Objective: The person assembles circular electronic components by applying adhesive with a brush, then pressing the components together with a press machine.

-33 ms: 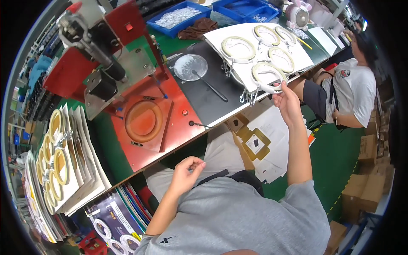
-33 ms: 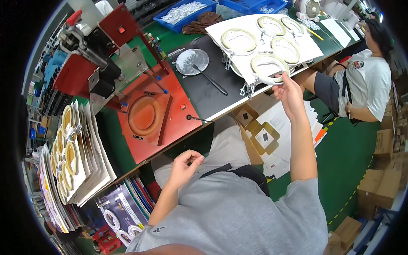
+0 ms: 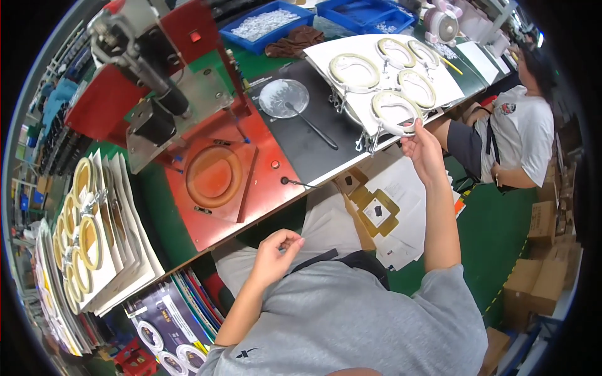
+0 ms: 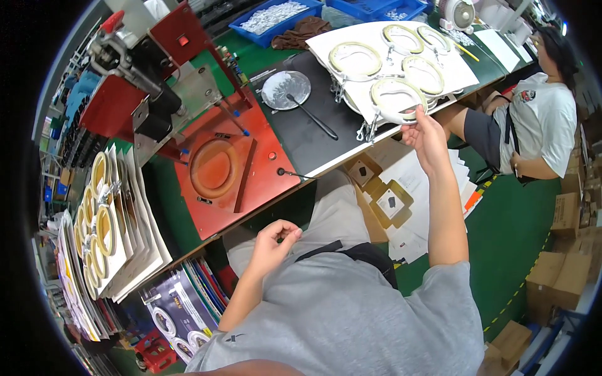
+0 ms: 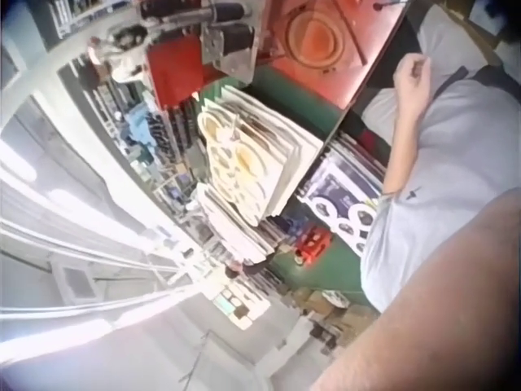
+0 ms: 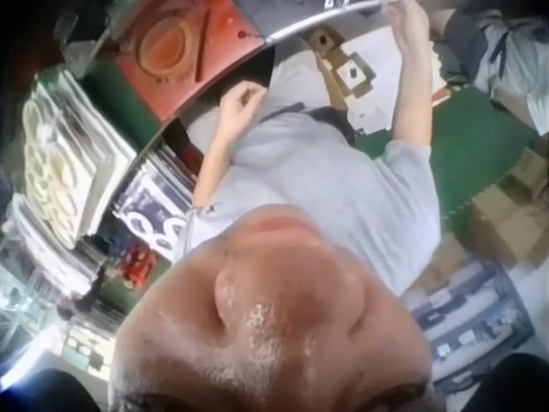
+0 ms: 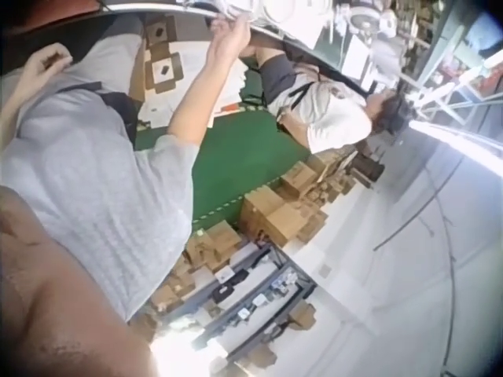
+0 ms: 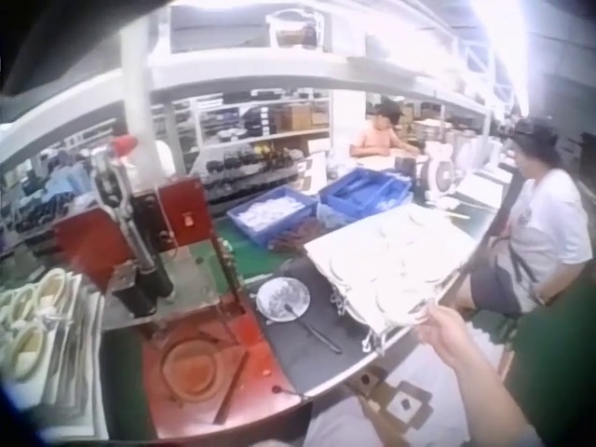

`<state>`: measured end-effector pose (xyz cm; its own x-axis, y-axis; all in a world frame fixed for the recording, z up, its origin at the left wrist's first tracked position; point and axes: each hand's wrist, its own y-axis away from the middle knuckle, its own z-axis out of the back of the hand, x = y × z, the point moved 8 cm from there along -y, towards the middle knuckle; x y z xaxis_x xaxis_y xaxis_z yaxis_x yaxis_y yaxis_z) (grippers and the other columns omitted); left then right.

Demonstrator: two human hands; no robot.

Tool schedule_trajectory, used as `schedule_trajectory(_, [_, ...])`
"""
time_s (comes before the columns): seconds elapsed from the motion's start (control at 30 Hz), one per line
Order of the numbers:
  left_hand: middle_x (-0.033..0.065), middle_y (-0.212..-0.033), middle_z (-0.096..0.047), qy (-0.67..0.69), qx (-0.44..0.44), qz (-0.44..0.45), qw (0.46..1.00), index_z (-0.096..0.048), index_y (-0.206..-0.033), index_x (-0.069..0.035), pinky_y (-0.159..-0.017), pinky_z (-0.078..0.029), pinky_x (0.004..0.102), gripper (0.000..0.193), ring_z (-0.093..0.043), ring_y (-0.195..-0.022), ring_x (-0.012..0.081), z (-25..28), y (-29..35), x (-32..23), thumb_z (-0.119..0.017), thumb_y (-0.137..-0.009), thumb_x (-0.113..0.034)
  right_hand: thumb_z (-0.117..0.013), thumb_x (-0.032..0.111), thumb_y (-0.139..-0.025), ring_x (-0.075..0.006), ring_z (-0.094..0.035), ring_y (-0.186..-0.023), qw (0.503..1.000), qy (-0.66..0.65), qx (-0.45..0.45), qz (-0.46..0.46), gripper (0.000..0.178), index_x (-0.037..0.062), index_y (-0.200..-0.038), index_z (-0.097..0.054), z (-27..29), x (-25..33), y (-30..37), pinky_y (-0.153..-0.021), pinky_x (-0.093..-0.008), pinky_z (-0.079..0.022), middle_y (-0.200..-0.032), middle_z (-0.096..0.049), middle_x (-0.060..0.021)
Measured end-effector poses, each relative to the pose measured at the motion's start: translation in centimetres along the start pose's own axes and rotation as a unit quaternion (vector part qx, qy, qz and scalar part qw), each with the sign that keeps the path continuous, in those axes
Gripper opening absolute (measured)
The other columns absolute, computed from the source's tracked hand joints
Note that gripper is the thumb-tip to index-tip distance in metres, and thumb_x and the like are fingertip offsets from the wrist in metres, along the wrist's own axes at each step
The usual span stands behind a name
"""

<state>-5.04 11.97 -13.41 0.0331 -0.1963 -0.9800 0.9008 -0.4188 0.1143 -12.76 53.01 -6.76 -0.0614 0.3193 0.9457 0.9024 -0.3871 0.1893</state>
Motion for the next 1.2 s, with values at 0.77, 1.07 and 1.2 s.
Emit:
schedule_trajectory(0.77, [0.0102,-0.078,-0.07,0.015,-0.116,0.027,0.993,-0.069,-0.093,-0.002,-0.065,-0.052,0.0333,0.015,-0.066,-0.07,0.0173,5.2,5.5,5.0,-0.074,-0.095,-0.016,-0.051,0.034,-0.111,-0.0054,-0.038,-0.048,0.97,0.192,0.152,0.014,0.04,0.0114,-0.078,-0.054,-6.7,-2.1,4.4,-0.042,-0.0233,-0.025,-0.059,-0.044,0.0042])
schedule_trajectory(1.07, [0.0154,-0.084,-0.072,-0.147,-0.537,0.132,0.82,-0.072,-0.098,-0.004,-0.069,-0.055,0.0367,0.017,-0.071,-0.076,0.026,21.0,22.6,0.7,-0.07,-0.096,-0.02,-0.057,0.021,-0.109,-0.0054,-0.049,-0.054,0.731,0.343,0.525,-0.268,0.026,-0.0004,-0.101,-0.07,-19.2,-18.4,18.0,-0.051,-0.0208,-0.036,-0.074,-0.063,-0.0012])
schedule_trajectory(1.2, [0.0257,-0.097,-0.07,-0.466,-0.583,0.362,0.559,-0.065,-0.098,0.006,-0.085,-0.053,0.0513,0.033,-0.067,-0.096,0.0431,25.5,35.6,0.7,-0.072,-0.091,-0.025,-0.06,0.023,-0.107,-0.0045,-0.051,-0.06,0.719,0.353,0.526,-0.287,0.025,0.0015,-0.102,-0.071,-21.1,-21.9,19.0,-0.055,-0.021,-0.038,-0.078,-0.063,0.001])
